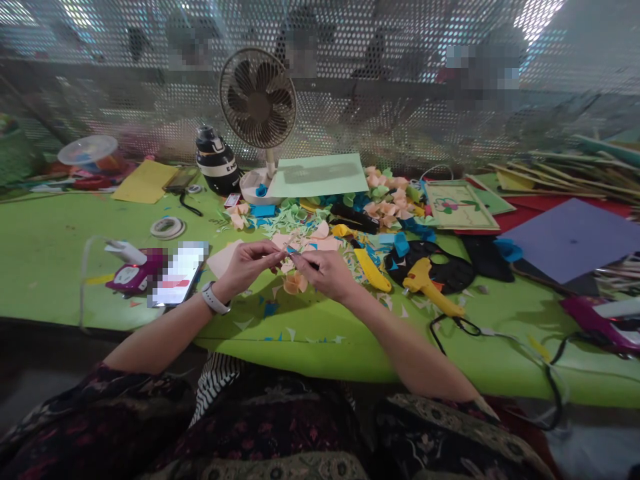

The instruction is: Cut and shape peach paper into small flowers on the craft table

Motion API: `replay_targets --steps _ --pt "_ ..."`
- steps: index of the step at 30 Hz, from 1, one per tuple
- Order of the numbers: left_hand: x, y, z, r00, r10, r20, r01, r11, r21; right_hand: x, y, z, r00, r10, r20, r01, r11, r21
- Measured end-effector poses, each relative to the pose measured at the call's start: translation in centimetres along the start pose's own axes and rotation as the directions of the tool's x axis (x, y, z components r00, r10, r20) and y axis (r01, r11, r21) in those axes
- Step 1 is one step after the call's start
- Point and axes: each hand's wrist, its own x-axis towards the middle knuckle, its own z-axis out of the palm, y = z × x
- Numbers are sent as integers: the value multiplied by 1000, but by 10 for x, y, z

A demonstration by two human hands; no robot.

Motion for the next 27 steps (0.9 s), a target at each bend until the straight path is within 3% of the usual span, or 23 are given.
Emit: replay_targets --steps 9,13,20,27 --pt "-1 0 2 998 51 -21 -51 998 21 -1 2 1 997 45 68 -52 993 109" --pt "-2 -2 3 999 22 -37 -22 1000 -1 -1 5 1 990 69 124 -87 985 147" --pt "-3 0 4 997 -3 -77 -1 999 -53 -1 2 -4 981 20 192 -39 994 98" --pt "-4 -3 5 998 -24 -54 19 995 -98 -2 5 -6 965 76 253 -103 990 94"
